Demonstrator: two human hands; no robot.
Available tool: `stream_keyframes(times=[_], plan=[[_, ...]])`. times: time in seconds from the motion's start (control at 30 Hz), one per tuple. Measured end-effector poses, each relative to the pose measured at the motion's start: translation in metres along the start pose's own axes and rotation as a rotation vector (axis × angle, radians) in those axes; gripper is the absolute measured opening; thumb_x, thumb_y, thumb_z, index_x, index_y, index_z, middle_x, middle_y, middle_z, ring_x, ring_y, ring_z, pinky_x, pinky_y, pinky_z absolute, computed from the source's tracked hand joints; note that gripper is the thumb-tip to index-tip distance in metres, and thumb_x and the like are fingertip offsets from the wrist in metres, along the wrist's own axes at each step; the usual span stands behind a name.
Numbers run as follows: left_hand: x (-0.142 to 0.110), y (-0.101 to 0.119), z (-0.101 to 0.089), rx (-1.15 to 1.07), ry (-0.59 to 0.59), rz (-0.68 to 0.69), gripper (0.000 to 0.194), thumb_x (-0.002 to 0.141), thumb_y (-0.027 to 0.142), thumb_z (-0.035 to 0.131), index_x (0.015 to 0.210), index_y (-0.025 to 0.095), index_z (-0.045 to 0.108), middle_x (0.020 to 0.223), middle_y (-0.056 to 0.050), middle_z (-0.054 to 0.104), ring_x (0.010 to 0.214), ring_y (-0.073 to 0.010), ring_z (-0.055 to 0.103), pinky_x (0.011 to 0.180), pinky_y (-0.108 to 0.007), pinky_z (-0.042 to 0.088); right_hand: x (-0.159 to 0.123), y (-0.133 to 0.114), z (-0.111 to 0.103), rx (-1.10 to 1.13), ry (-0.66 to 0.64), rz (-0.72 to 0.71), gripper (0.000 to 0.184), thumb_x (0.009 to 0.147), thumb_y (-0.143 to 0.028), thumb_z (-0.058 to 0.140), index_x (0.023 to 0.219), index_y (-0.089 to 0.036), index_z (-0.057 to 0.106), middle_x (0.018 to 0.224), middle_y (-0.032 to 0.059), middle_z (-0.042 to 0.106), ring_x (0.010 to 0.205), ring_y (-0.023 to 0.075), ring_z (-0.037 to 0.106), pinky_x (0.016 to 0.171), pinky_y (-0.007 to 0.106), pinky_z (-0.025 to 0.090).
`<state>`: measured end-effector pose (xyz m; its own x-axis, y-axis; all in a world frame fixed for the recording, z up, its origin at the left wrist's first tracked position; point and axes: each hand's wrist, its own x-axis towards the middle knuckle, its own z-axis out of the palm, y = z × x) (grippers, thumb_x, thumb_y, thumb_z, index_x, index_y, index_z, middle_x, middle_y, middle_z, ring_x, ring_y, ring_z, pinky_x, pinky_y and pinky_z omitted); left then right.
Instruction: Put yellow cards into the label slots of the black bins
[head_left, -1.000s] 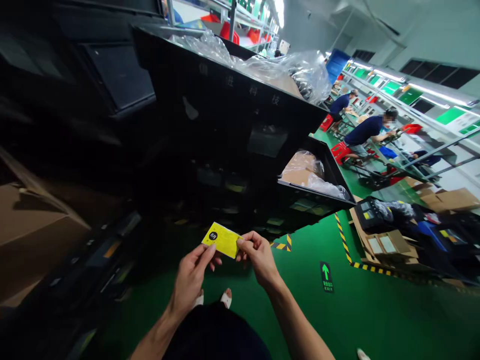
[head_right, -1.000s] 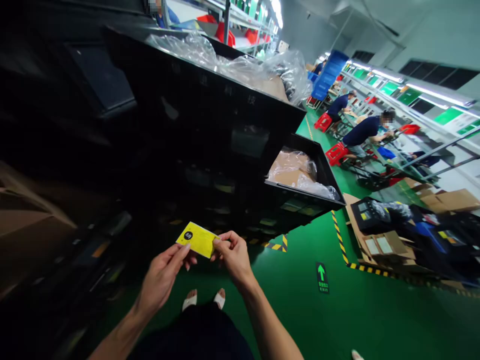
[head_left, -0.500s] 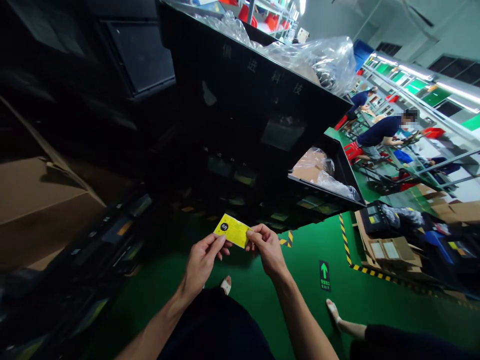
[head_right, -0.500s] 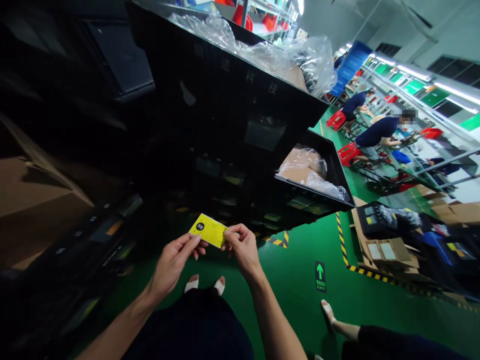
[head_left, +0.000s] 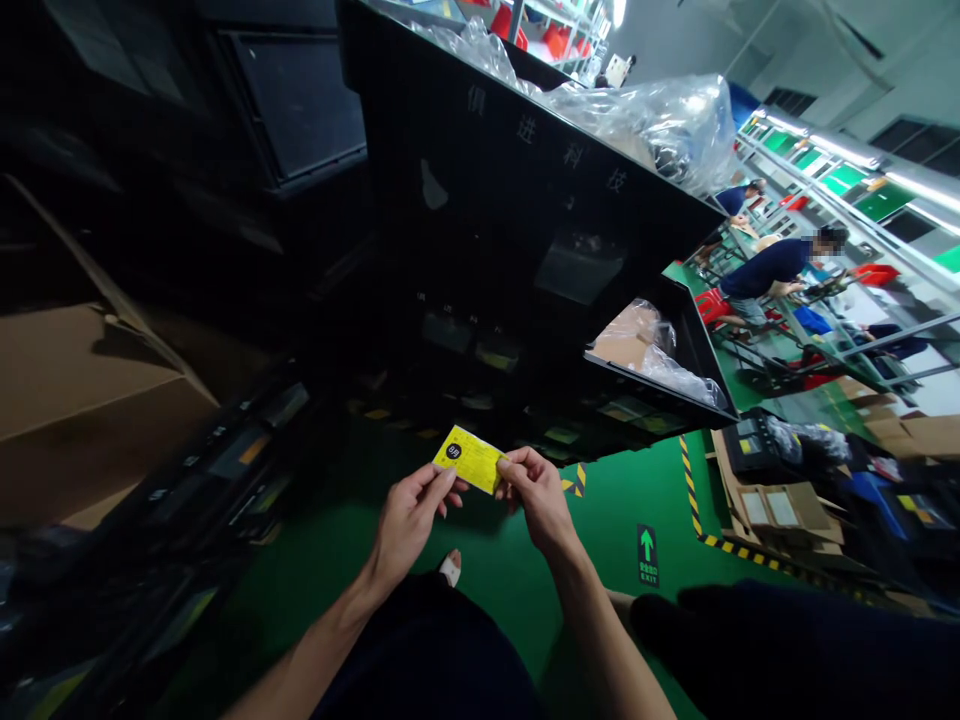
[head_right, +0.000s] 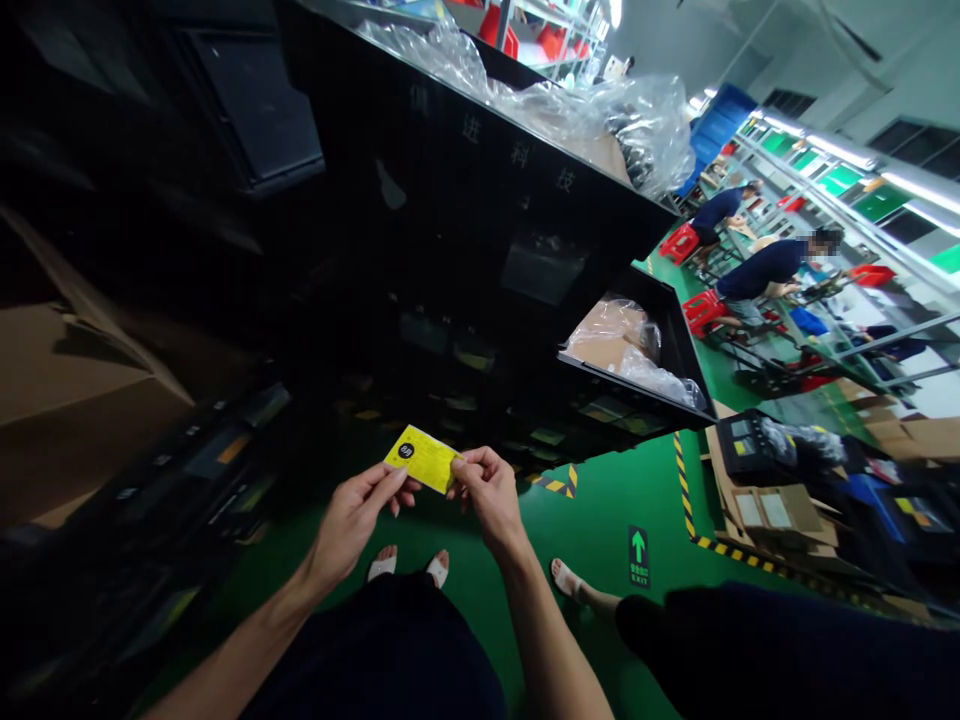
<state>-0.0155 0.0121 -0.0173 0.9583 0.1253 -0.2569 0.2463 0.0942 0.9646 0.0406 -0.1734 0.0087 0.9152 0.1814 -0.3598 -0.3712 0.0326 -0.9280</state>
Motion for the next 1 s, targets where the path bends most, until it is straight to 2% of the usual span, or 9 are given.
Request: stream_keyframes(times=[0.3,0.57,0.77,0.9,1.0], plan=[[0.01,0.004,-0.011,-0.001,-0.004,-0.008,0.05,0.097,0.064,0.063,0.093,0.015,0.073,0.098,-0.01,0.076,0.078,-0.0183,0.065,0.071,-0.031,0.05,0.013,0.001,0.012,-0.013,0.012,0.005,0.033,0.084,-0.045,0.078,0.09,-0.017,0.063,0.059,-0.0007,0.069,0.048,0.0097,0.053,0.047,0.02,0.038],[0.025,0.002,-0.03,0.012,-0.019,-0.023,0.049,0.097,0.064,0.063,0.095,0.016,0.073,0.1,-0.01,0.077,0.078,-0.0185,0.065,0.07,-0.031,0.049,0.024,0.003,0.028,-0.018,0.016,0.012,0.032,0.086,-0.046,0.077,0.092,-0.017,0.063,0.062,-0.0005,0.069,0.049,0.0095,0.054,0.047,0.02,0.038],[0.038,0.0,-0.039,0.015,-0.037,-0.038,0.052,0.095,0.066,0.063,0.095,0.015,0.074,0.096,-0.01,0.076,0.078,-0.0197,0.065,0.069,-0.031,0.049,0.028,0.001,0.039,0.013,0.049,0.04,0.035,0.083,-0.045,0.079,0.092,-0.017,0.061,0.06,-0.0012,0.067,0.049,0.0091,0.054,0.046,0.018,0.039],[0.051,-0.006,-0.037,0.055,-0.04,-0.067,0.058,0.093,0.073,0.061,0.095,0.016,0.072,0.095,-0.01,0.075,0.08,-0.0206,0.064,0.071,-0.032,0.049,0.04,0.003,0.035,0.007,0.024,0.09,0.041,0.082,-0.048,0.078,0.101,-0.015,0.063,0.06,-0.0005,0.068,0.045,0.0091,0.051,0.043,0.018,0.037],[0.071,-0.013,-0.03,0.146,-0.113,-0.07,0.064,0.093,0.078,0.056,0.104,0.016,0.073,0.095,-0.009,0.076,0.077,-0.0207,0.063,0.072,-0.033,0.049,0.051,0.004,0.021,0.01,0.074,0.1,0.042,0.083,-0.052,0.077,0.098,-0.015,0.063,0.06,-0.0006,0.066,0.043,0.0087,0.049,0.04,0.019,0.03]])
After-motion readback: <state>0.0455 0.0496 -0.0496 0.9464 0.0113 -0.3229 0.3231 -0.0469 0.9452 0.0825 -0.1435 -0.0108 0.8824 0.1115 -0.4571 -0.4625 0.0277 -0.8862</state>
